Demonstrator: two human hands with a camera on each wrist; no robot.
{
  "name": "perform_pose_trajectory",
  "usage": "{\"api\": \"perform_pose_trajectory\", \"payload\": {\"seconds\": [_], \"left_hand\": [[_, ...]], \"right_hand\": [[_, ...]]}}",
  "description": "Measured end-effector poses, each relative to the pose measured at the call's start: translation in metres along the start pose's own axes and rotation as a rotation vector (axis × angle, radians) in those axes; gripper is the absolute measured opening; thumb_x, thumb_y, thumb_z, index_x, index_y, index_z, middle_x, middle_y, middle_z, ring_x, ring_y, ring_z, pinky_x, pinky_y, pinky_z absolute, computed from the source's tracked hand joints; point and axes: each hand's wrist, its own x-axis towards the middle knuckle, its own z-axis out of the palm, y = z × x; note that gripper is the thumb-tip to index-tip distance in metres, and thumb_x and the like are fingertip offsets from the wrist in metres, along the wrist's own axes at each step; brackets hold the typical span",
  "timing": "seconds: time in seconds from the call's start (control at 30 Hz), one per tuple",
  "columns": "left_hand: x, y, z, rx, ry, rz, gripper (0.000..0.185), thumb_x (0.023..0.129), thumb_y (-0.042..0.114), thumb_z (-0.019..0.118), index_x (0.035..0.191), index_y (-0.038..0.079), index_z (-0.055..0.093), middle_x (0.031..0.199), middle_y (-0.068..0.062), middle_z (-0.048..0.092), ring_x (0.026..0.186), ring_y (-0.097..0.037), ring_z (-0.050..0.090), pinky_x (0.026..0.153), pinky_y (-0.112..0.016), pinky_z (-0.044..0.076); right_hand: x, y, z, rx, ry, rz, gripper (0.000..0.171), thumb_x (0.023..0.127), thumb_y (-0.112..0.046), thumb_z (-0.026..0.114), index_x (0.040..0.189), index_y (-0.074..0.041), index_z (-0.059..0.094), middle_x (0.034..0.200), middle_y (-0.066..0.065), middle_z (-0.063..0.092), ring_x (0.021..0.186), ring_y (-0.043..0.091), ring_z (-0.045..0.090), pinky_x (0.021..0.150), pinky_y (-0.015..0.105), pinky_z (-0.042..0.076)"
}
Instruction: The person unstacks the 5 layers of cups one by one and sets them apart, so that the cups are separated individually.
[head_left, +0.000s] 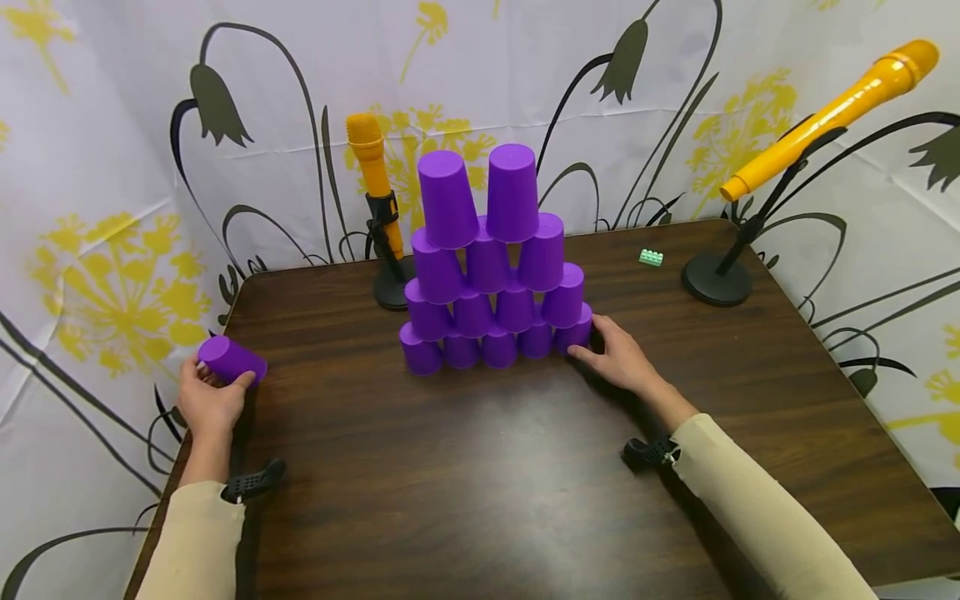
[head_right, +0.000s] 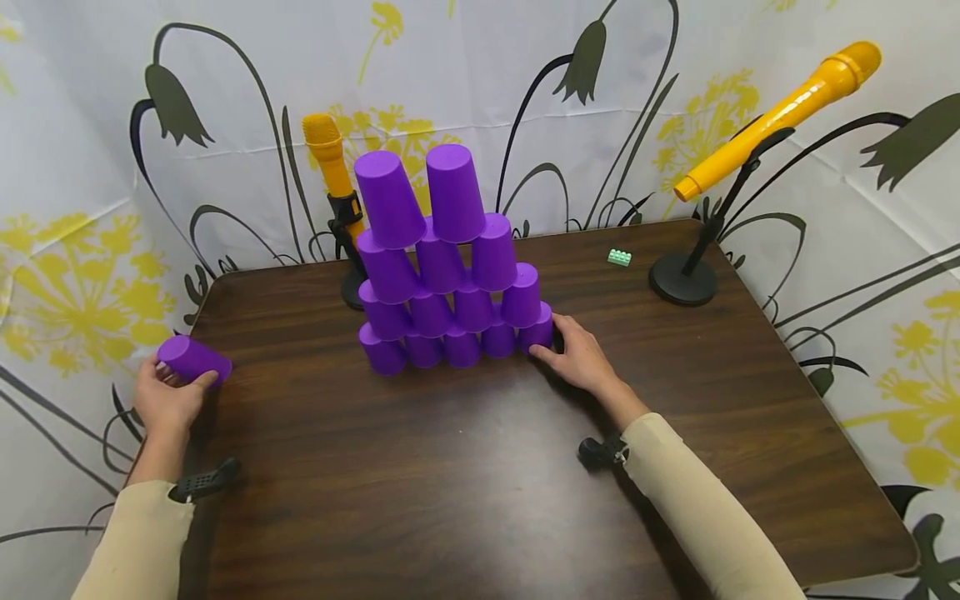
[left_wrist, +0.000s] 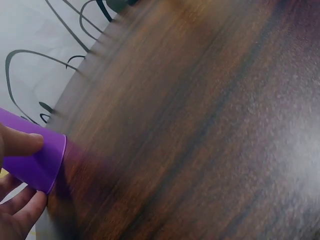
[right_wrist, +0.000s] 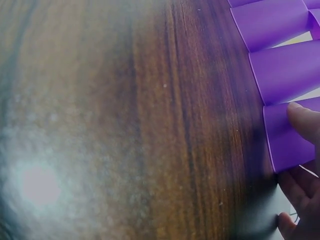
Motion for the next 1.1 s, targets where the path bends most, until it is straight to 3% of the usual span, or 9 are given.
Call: {"api": "perform_pose_trajectory", "payload": {"seconds": [0.47, 0.6, 0.73, 0.8, 0.9, 1.0, 1.1], "left_hand": [[-0.002, 0.005, -0.004, -0.035, 0.009, -0.022, 0.083, 0.085, 0.015, 0.075, 0.154, 0.017, 0.028, 0.148, -0.015, 0.044, 0.132, -0.031, 0.046, 0.110, -0.040, 0.035], [-0.004, 0.009, -0.006, -0.085, 0.063, -0.003, 0.079, 0.085, 0.007, 0.069, 0.153, 0.021, 0.031, 0.146, -0.012, 0.047, 0.130, -0.025, 0.048, 0.108, -0.035, 0.037], [-0.005, 0.020, -0.006, -0.236, 0.203, 0.070, 0.070, 0.083, -0.005, 0.055, 0.146, 0.021, 0.042, 0.135, -0.004, 0.053, 0.118, -0.016, 0.050, 0.102, -0.026, 0.037], [-0.008, 0.032, -0.007, -0.322, 0.293, 0.129, 0.067, 0.081, -0.009, 0.047, 0.141, 0.020, 0.047, 0.128, 0.000, 0.054, 0.112, -0.012, 0.048, 0.093, -0.023, 0.039], [-0.023, 0.066, -0.013, -0.456, 0.386, 0.236, 0.062, 0.077, -0.014, 0.042, 0.130, 0.016, 0.054, 0.120, 0.001, 0.055, 0.108, -0.012, 0.048, 0.075, -0.020, 0.040], [-0.046, 0.113, -0.020, -0.597, 0.381, 0.352, 0.060, 0.075, -0.014, 0.039, 0.125, 0.013, 0.056, 0.118, -0.002, 0.056, 0.110, -0.015, 0.048, 0.065, -0.019, 0.038], [-0.068, 0.157, -0.021, -0.712, 0.311, 0.531, 0.053, 0.076, -0.013, 0.042, 0.123, 0.008, 0.056, 0.117, -0.009, 0.057, 0.110, -0.019, 0.051, 0.070, -0.022, 0.042]], "right_hand": [[-0.001, -0.001, -0.001, -0.003, 0.005, 0.006, 0.065, 0.090, -0.033, 0.072, 0.143, -0.004, 0.046, 0.138, 0.019, 0.051, 0.129, 0.035, 0.046, 0.106, 0.053, 0.036], [-0.002, -0.002, -0.002, -0.003, 0.005, -0.003, 0.065, 0.090, -0.031, 0.072, 0.143, -0.004, 0.045, 0.139, 0.020, 0.051, 0.130, 0.036, 0.046, 0.106, 0.054, 0.035], [-0.002, -0.001, -0.003, -0.005, 0.003, 0.001, 0.066, 0.090, -0.032, 0.072, 0.144, -0.004, 0.045, 0.139, 0.020, 0.050, 0.130, 0.036, 0.046, 0.106, 0.054, 0.035], [-0.002, -0.001, -0.003, -0.006, 0.004, -0.001, 0.066, 0.090, -0.032, 0.072, 0.143, -0.004, 0.045, 0.139, 0.020, 0.050, 0.130, 0.036, 0.046, 0.106, 0.054, 0.035], [-0.002, -0.001, -0.002, -0.007, 0.004, -0.004, 0.065, 0.090, -0.031, 0.072, 0.143, -0.004, 0.045, 0.139, 0.020, 0.051, 0.130, 0.036, 0.046, 0.106, 0.054, 0.035], [-0.001, -0.002, -0.001, -0.006, 0.003, -0.001, 0.065, 0.090, -0.032, 0.072, 0.143, -0.005, 0.046, 0.139, 0.019, 0.051, 0.130, 0.035, 0.046, 0.106, 0.053, 0.035], [0.000, -0.002, 0.000, -0.005, 0.000, 0.001, 0.066, 0.090, -0.034, 0.071, 0.144, -0.005, 0.045, 0.139, 0.019, 0.050, 0.130, 0.035, 0.045, 0.107, 0.054, 0.035]]}}
